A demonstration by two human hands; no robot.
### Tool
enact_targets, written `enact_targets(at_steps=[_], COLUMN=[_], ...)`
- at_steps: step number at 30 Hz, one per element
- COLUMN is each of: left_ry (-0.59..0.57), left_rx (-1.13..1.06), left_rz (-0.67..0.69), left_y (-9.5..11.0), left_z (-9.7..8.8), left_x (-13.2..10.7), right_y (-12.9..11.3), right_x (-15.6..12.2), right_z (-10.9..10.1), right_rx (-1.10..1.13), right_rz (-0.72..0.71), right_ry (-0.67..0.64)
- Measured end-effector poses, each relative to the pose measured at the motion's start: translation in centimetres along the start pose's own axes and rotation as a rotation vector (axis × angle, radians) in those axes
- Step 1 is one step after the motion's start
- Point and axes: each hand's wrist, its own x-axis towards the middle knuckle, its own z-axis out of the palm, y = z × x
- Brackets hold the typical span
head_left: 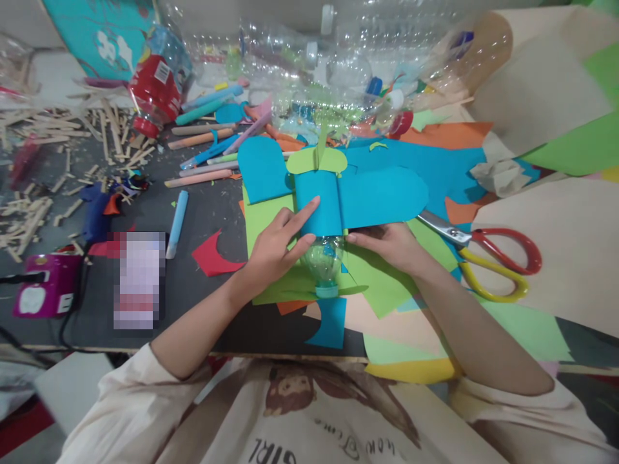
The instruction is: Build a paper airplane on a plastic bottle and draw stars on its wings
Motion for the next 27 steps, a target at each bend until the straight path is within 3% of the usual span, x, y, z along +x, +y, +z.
enact_targets(at_steps=[27], left_ry=[0.001], left_rx=[-0.011], left_rz=[0.001], left_y=[0.37], left_z=[-0.36], left_x=[-0.1], right_y=[-0.65], right_x=[-0.23], right_z=[0.4], right_rx=[-0.06], right_rz=[0.023], right_ry=[0.022])
